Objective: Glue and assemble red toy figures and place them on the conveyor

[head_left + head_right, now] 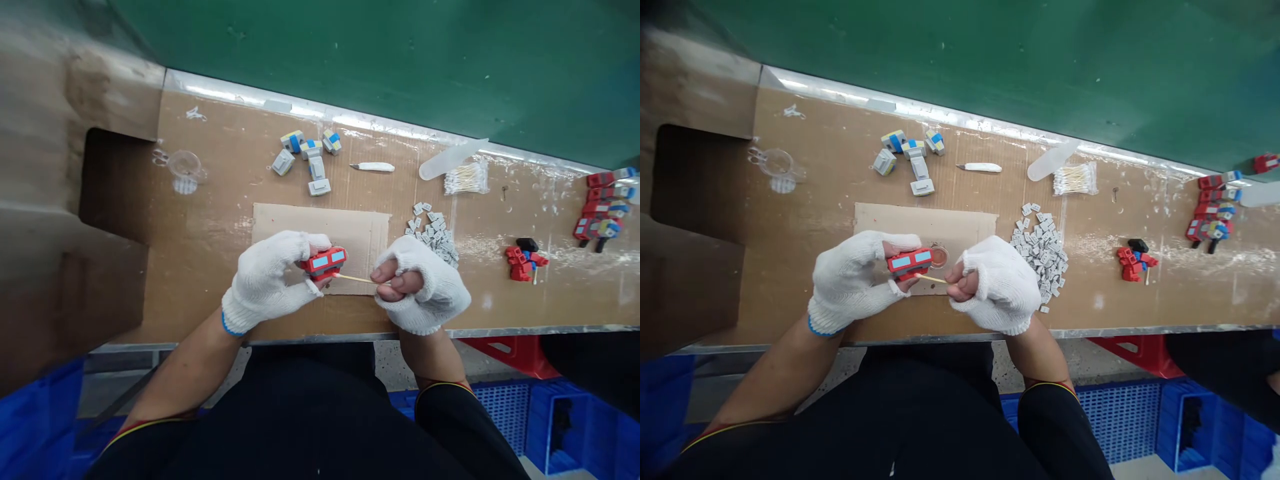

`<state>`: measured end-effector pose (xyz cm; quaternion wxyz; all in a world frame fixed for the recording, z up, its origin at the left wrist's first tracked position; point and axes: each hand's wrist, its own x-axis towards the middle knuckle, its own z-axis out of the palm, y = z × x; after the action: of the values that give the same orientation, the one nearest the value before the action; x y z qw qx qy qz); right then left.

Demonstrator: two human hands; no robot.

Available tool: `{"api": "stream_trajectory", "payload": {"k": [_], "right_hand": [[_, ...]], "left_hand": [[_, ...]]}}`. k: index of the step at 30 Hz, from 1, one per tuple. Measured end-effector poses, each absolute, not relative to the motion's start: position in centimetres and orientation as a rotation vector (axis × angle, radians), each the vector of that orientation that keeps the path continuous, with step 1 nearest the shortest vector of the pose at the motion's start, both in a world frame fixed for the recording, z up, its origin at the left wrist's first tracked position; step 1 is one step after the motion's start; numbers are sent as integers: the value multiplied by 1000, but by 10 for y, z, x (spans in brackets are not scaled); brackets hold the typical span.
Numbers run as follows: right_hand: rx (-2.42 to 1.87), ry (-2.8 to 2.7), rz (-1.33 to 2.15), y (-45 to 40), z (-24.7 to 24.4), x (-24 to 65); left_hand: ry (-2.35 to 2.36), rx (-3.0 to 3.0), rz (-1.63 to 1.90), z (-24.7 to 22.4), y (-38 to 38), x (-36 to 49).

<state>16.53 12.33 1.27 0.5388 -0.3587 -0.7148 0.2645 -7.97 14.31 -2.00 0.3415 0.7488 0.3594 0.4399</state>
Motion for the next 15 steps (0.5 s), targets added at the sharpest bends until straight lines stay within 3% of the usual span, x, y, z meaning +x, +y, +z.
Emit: {"api": "stream_trajectory", "payload": {"k": [15], "right_hand": [[-886,-1950,566,125,12,167]], "left_hand": [[878,2016,1203,-21,146,-81]]}}
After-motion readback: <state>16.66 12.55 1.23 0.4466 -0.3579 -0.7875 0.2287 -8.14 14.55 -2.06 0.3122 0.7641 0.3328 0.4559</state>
